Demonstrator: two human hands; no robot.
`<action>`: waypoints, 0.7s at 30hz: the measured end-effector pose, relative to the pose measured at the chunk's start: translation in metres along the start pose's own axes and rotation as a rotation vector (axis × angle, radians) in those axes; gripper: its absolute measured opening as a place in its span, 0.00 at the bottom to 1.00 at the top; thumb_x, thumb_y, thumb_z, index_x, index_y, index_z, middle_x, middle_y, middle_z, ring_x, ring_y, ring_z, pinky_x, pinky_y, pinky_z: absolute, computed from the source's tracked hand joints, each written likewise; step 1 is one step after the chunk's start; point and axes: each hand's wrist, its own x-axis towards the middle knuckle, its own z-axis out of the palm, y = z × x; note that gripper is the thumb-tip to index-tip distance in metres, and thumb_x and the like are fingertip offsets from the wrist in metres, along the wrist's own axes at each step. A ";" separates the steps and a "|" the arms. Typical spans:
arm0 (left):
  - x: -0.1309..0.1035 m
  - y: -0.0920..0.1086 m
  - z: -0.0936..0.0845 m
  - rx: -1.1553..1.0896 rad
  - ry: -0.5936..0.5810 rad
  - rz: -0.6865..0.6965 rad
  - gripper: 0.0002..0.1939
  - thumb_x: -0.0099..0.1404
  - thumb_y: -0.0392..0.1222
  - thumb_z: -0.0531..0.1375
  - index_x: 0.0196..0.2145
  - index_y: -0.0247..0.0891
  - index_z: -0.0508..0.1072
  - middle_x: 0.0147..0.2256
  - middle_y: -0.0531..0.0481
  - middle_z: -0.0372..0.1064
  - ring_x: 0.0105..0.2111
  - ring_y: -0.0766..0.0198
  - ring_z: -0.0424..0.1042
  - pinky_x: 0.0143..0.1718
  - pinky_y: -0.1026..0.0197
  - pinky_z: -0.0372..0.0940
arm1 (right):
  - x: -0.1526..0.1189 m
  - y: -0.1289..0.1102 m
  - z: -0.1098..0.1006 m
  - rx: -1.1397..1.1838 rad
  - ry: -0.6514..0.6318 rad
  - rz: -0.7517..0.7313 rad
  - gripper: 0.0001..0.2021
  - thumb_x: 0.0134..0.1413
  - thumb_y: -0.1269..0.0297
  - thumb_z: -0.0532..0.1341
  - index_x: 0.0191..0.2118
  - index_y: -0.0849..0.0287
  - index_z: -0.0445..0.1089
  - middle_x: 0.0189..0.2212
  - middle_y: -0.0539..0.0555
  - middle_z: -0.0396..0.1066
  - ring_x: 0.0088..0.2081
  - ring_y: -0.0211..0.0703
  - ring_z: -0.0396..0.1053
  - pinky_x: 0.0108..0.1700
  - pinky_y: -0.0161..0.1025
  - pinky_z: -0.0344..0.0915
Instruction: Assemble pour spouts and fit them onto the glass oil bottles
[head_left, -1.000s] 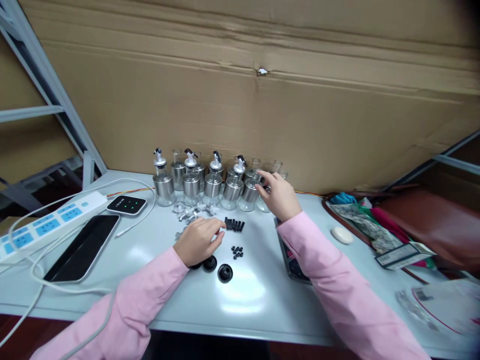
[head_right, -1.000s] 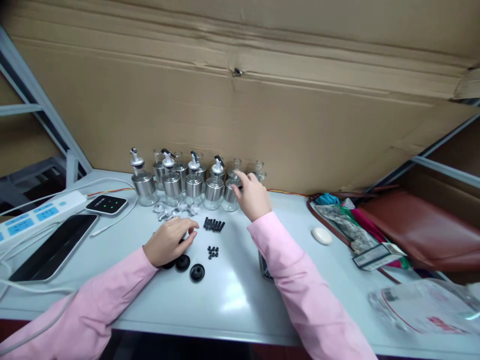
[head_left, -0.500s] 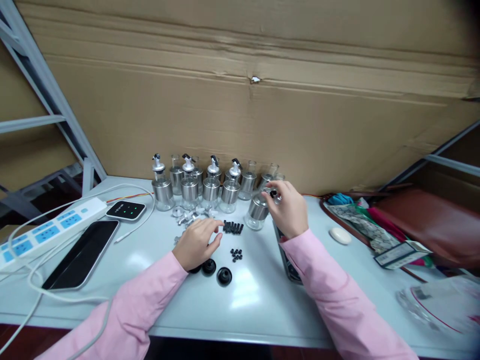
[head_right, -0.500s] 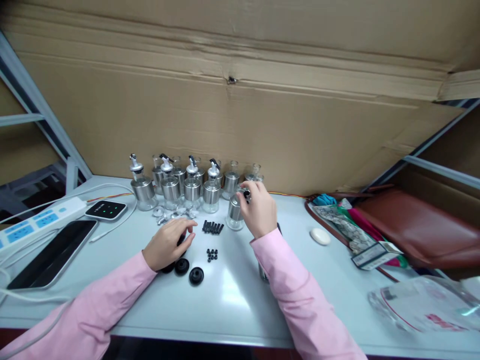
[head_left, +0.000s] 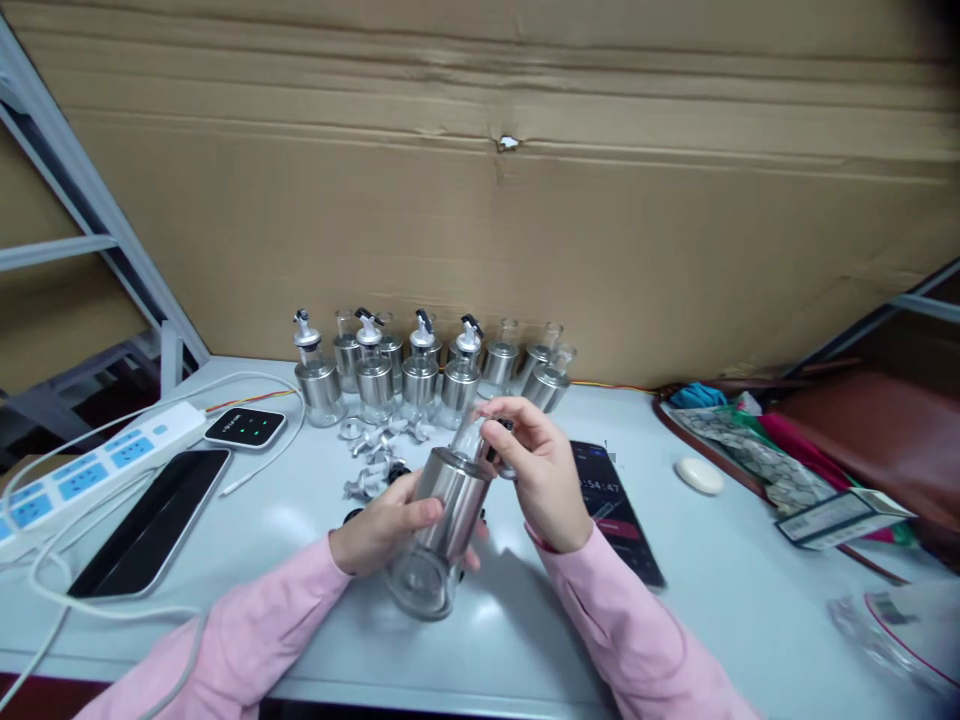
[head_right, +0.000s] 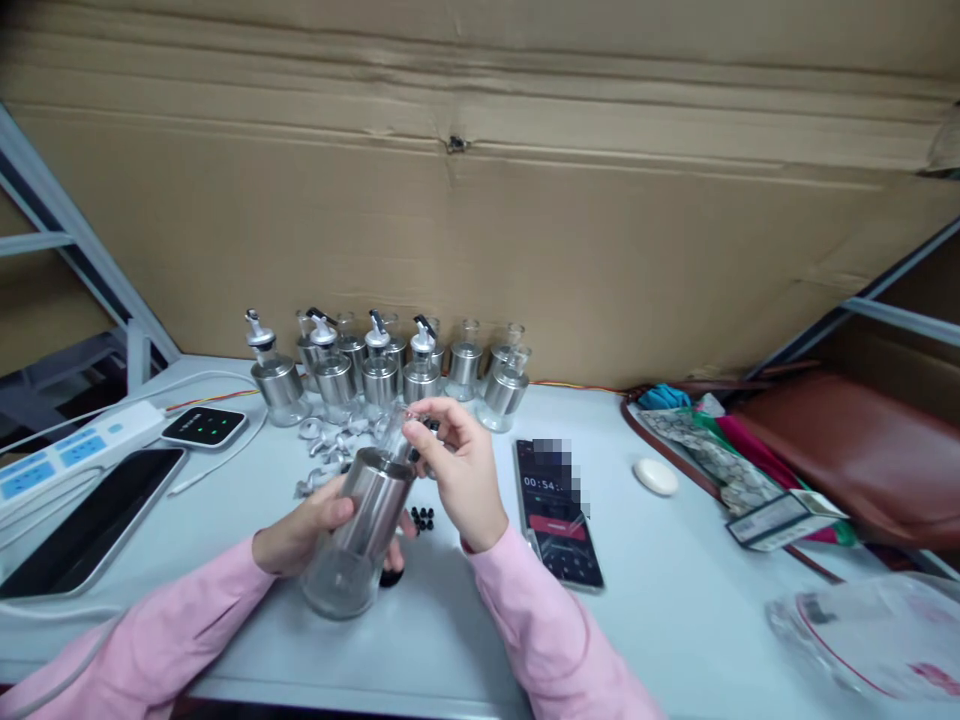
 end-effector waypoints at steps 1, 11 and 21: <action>-0.001 -0.002 0.001 -0.065 -0.005 -0.036 0.29 0.50 0.56 0.62 0.43 0.33 0.63 0.32 0.42 0.71 0.27 0.58 0.74 0.28 0.61 0.65 | 0.000 0.003 0.002 0.022 0.004 0.014 0.10 0.45 0.59 0.63 0.34 0.55 0.64 0.30 0.48 0.66 0.21 0.31 0.57 0.19 0.29 0.57; -0.001 -0.019 0.003 -0.392 -0.112 -0.084 0.26 0.47 0.52 0.57 0.41 0.31 0.66 0.27 0.45 0.72 0.24 0.58 0.73 0.24 0.63 0.63 | 0.004 0.024 -0.019 0.017 0.136 -0.165 0.17 0.46 0.69 0.58 0.44 0.50 0.57 0.39 0.50 0.61 0.34 0.37 0.65 0.40 0.39 0.65; -0.004 -0.029 0.008 -0.447 -0.174 -0.159 0.27 0.50 0.54 0.56 0.42 0.31 0.67 0.28 0.46 0.72 0.24 0.58 0.73 0.24 0.62 0.63 | 0.000 0.022 -0.011 -0.095 0.260 -0.103 0.09 0.53 0.58 0.58 0.35 0.56 0.71 0.34 0.54 0.75 0.40 0.44 0.71 0.45 0.44 0.65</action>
